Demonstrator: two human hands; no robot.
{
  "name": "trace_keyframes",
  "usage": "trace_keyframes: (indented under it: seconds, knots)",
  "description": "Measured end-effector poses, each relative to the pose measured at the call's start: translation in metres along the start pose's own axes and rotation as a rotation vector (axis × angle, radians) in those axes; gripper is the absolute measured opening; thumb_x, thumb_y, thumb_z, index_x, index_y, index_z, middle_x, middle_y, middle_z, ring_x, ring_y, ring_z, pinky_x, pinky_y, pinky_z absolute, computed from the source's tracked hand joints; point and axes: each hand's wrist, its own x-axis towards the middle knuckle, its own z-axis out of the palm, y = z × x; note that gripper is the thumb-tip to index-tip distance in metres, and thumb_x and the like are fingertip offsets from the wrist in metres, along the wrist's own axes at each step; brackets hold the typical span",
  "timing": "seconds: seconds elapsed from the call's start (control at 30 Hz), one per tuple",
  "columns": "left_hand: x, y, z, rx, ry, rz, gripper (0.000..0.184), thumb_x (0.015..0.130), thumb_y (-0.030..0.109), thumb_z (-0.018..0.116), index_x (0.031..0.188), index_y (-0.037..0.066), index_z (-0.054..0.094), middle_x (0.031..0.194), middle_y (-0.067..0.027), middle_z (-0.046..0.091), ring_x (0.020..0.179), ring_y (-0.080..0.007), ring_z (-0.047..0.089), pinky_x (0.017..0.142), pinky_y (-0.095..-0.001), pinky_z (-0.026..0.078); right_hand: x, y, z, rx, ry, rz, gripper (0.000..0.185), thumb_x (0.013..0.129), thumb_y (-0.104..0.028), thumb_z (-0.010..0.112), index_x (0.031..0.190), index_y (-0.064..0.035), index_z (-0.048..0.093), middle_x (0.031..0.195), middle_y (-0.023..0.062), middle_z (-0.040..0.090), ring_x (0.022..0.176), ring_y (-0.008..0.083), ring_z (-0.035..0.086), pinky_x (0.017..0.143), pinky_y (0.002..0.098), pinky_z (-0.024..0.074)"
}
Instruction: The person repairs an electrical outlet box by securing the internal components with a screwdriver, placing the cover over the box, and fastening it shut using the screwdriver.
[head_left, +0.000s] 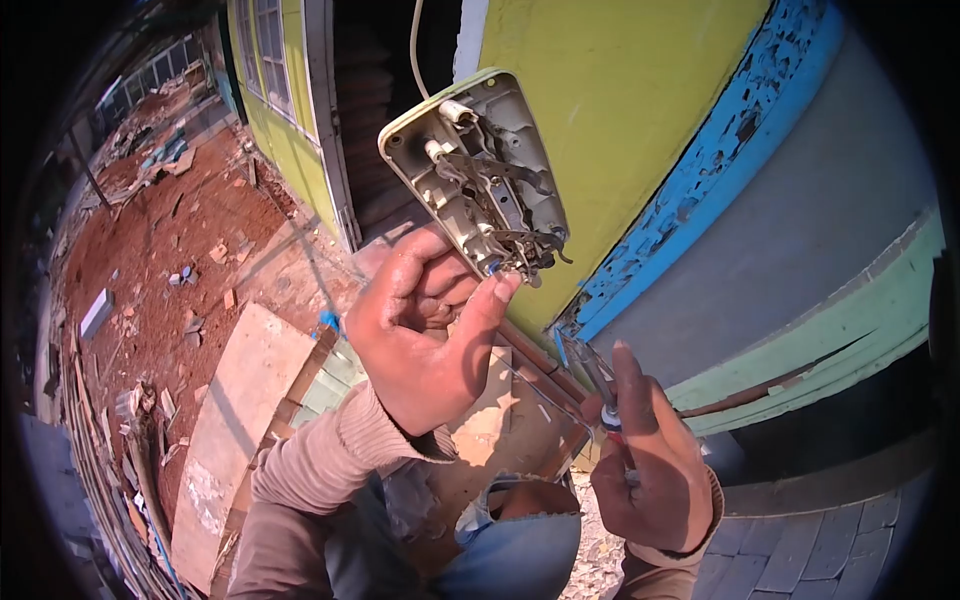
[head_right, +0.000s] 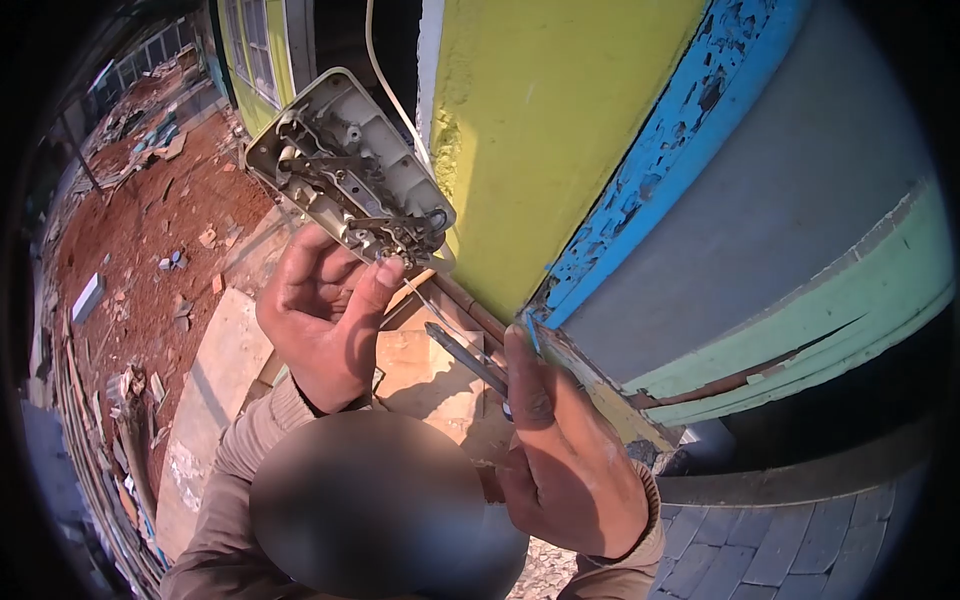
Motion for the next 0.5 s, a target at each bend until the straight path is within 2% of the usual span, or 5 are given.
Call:
trace_keyframes:
  seconds: [0.17, 0.27, 0.37, 0.47, 0.5]
  knots:
    - [0.004, -0.002, -0.009, 0.051, 0.008, -0.043, 0.030, 0.088, -0.011, 0.066, 0.116, -0.013, 0.055, 0.105, -0.0131, 0.066, 0.098, -0.0137, 0.065, 0.082, -0.0231, 0.054, -0.002, 0.001, 0.002, 0.059, 0.124, -0.012, 0.071, 0.080, 0.005, 0.056, 0.148, 0.0013, 0.036, 0.100, 0.0159, 0.069, 0.084, 0.0259, 0.069, 0.077, 0.0308, 0.0532]
    - [0.007, -0.002, -0.009, -0.004, 0.007, -0.021, 0.031, 0.088, -0.012, 0.066, 0.117, -0.013, 0.055, 0.107, -0.0135, 0.067, 0.099, -0.0144, 0.066, 0.082, -0.0239, 0.054, -0.008, 0.001, -0.001, 0.232, 0.087, 0.132, 0.067, 0.080, 0.005, 0.058, 0.144, 0.0020, 0.040, 0.096, 0.0137, 0.070, 0.084, 0.0214, 0.069, 0.076, 0.0306, 0.0531]
    - [0.009, -0.001, -0.009, -0.031, 0.027, -0.044, 0.032, 0.088, -0.012, 0.065, 0.118, -0.012, 0.055, 0.109, -0.0140, 0.067, 0.100, -0.0149, 0.066, 0.083, -0.0245, 0.055, 0.006, -0.001, -0.011, 0.174, 0.002, -0.033, 0.052, 0.081, 0.002, 0.060, 0.132, 0.0036, 0.049, 0.092, 0.0133, 0.070, 0.082, 0.0173, 0.067, 0.078, 0.0295, 0.0522]
    - [0.013, 0.004, -0.010, -0.025, 0.023, -0.089, 0.032, 0.089, -0.011, 0.065, 0.119, -0.012, 0.055, 0.110, -0.0143, 0.067, 0.101, -0.0147, 0.066, 0.083, -0.0240, 0.055, 0.014, -0.006, -0.003, 0.004, 0.067, -0.120, 0.040, 0.080, 0.001, 0.063, 0.119, 0.0034, 0.055, 0.090, 0.0137, 0.068, 0.081, 0.0146, 0.064, 0.081, 0.0294, 0.0514]
    - [0.013, 0.004, -0.010, -0.031, 0.029, -0.086, 0.032, 0.089, -0.011, 0.065, 0.119, -0.012, 0.055, 0.110, -0.0143, 0.067, 0.101, -0.0147, 0.066, 0.083, -0.0240, 0.055, 0.013, -0.009, 0.001, 0.067, 0.132, -0.009, 0.040, 0.079, 0.003, 0.063, 0.118, 0.0040, 0.056, 0.091, 0.0150, 0.068, 0.081, 0.0162, 0.064, 0.081, 0.0296, 0.0513]
